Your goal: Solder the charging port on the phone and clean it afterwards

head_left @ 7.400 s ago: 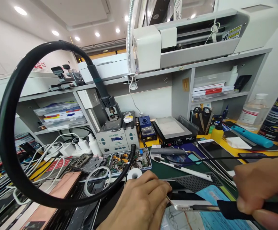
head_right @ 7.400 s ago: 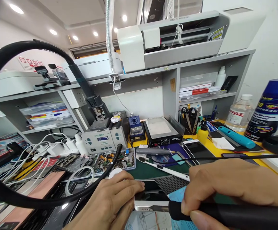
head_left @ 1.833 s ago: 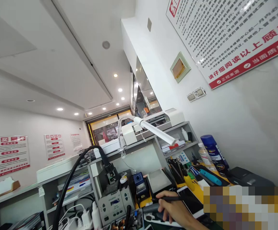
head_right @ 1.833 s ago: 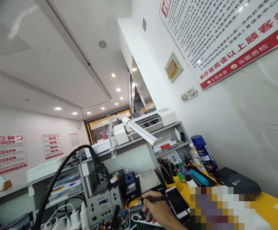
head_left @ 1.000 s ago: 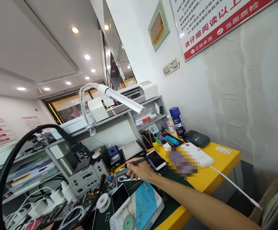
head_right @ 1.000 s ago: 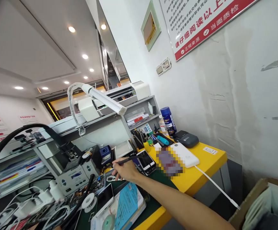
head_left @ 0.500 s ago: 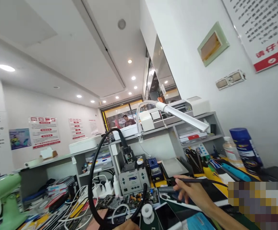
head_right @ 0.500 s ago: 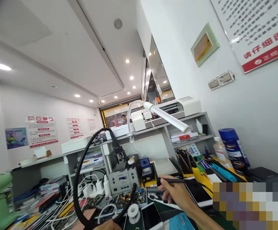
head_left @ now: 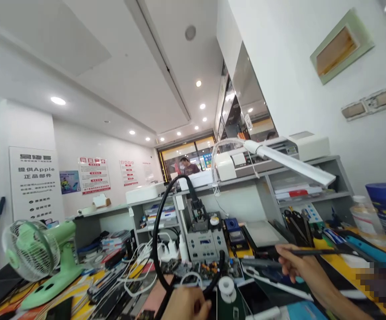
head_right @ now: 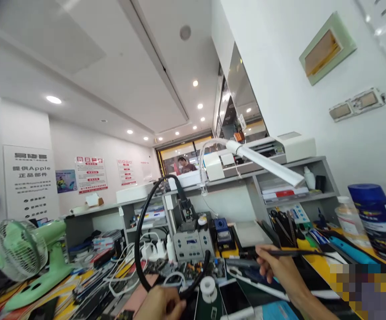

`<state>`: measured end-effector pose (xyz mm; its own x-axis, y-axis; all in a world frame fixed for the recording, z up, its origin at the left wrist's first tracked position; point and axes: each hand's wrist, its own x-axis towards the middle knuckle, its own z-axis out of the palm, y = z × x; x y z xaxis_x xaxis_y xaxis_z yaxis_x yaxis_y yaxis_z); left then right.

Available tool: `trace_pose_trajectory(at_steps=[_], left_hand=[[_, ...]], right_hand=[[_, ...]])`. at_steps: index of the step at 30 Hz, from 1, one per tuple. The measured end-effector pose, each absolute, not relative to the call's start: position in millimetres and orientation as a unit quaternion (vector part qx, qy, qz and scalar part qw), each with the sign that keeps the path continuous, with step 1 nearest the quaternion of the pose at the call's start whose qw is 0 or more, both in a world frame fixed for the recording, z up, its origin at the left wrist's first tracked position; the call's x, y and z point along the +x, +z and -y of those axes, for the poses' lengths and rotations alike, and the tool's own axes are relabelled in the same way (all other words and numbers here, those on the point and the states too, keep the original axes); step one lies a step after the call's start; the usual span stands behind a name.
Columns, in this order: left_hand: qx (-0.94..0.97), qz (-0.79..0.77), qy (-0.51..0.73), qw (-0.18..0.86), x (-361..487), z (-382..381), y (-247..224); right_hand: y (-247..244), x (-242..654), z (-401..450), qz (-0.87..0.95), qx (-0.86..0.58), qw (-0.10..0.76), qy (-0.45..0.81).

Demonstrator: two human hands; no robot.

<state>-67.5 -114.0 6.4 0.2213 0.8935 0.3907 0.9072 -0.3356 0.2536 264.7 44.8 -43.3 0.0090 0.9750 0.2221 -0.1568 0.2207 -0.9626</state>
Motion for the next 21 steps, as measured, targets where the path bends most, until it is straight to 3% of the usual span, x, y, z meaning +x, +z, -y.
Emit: trace_pose_trajectory(at_steps=[8,21], left_hand=[[-0.780,0.608,-0.150,-0.028,-77.5,75.6,16.6],[-0.831,0.542,-0.043,-0.120,-39.8,-6.2,-18.0]], right_hand=[[-46.0,265.2,-44.6,0.540,-0.416,0.528,0.507],[-46.6,261.5,-34.4,0.550,-0.397,0.505,0.534]])
